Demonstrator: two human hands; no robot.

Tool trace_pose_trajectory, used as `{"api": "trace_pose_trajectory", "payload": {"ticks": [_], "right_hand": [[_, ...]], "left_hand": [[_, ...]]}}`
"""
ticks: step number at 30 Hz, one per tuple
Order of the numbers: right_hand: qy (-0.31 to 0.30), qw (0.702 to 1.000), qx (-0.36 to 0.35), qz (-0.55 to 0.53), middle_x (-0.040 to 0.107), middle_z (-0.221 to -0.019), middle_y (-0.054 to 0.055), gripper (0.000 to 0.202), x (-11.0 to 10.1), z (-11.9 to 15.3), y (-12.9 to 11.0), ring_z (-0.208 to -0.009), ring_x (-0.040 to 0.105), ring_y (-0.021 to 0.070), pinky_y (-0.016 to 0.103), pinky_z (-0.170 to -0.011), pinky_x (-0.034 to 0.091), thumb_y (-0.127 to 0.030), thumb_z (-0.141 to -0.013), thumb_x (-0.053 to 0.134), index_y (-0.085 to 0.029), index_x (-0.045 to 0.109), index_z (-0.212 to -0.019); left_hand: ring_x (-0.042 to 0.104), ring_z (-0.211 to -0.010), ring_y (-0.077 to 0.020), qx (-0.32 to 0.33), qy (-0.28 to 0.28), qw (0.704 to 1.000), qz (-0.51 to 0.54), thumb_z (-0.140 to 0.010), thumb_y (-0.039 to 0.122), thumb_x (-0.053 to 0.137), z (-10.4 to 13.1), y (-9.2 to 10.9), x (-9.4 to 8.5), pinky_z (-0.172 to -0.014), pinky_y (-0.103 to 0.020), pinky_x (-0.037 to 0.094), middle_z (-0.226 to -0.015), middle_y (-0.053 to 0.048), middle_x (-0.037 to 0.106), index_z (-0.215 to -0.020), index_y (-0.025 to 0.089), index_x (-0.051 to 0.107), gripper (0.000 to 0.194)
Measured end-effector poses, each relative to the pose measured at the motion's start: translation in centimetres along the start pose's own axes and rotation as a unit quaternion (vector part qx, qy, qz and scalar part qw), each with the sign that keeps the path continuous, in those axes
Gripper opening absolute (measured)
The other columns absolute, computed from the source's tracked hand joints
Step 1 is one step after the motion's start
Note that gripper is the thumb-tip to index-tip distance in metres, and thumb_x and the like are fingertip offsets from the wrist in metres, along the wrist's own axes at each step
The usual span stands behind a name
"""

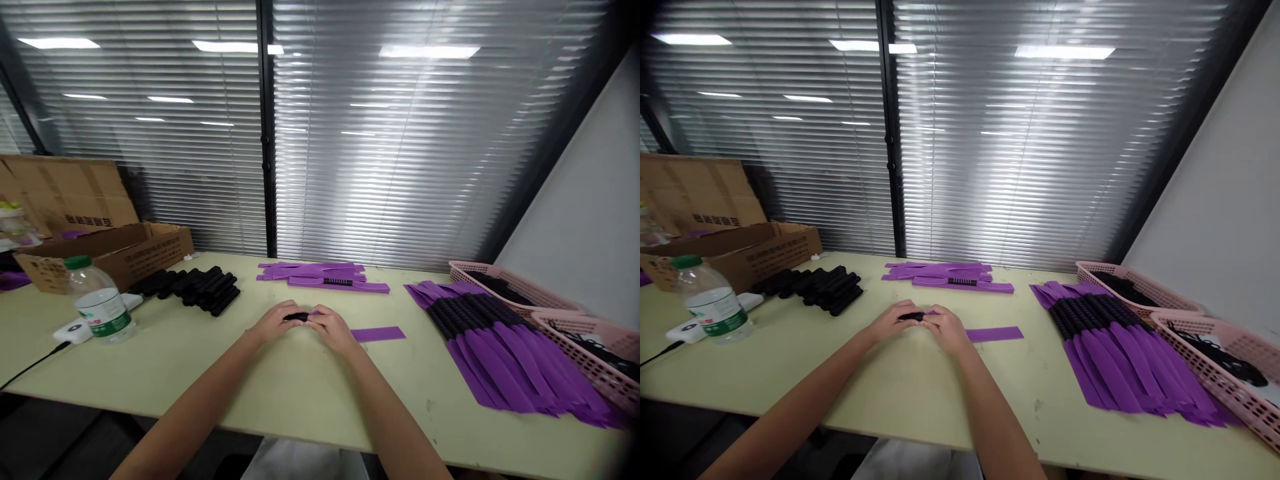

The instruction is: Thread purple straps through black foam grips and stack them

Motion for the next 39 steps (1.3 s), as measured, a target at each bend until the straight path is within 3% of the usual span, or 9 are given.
{"api": "trace_pose_trajectory", "payload": {"ticks": [15, 39], "right_hand": [[0.062, 0.997, 0.019, -0.035, 0.066, -0.101, 0.007, 0.025, -1.6, -0.2, 0.7, -0.093, 0.063, 0.0189, 0.033, -0.083, 0.053, -0.033, -0.085, 0.063, -0.024, 0.071, -0.107], [0.102, 0.993, -0.013, -0.058, 0.070, -0.097, 0.007, 0.020, -1.5, 0.1, 0.5, -0.089, 0.064, 0.0203, 0.038, -0.080, 0.054, -0.030, -0.090, 0.055, -0.025, 0.074, -0.097]], "left_hand": [[0.058, -0.095, -0.0193, -0.017, 0.039, 0.999, 0.008, -0.090, 0.048, 0.049, -0.2, -1.4, -0.8, -0.088, -0.033, 0.044, -0.101, -0.007, 0.063, -0.111, 0.020, 0.063, 0.038], [0.057, -0.091, -0.0195, -0.016, 0.037, 0.998, 0.041, -0.091, 0.050, 0.047, 0.1, -0.5, 0.0, -0.085, -0.032, 0.044, -0.096, -0.007, 0.063, -0.114, 0.022, 0.062, 0.040]]}}
Point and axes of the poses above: each hand's wrist, its own z-axis away from the middle knuckle, its own x-axis out of the palm, y = z × x, the point moved 7 cm from there along -z, towards the middle knuckle
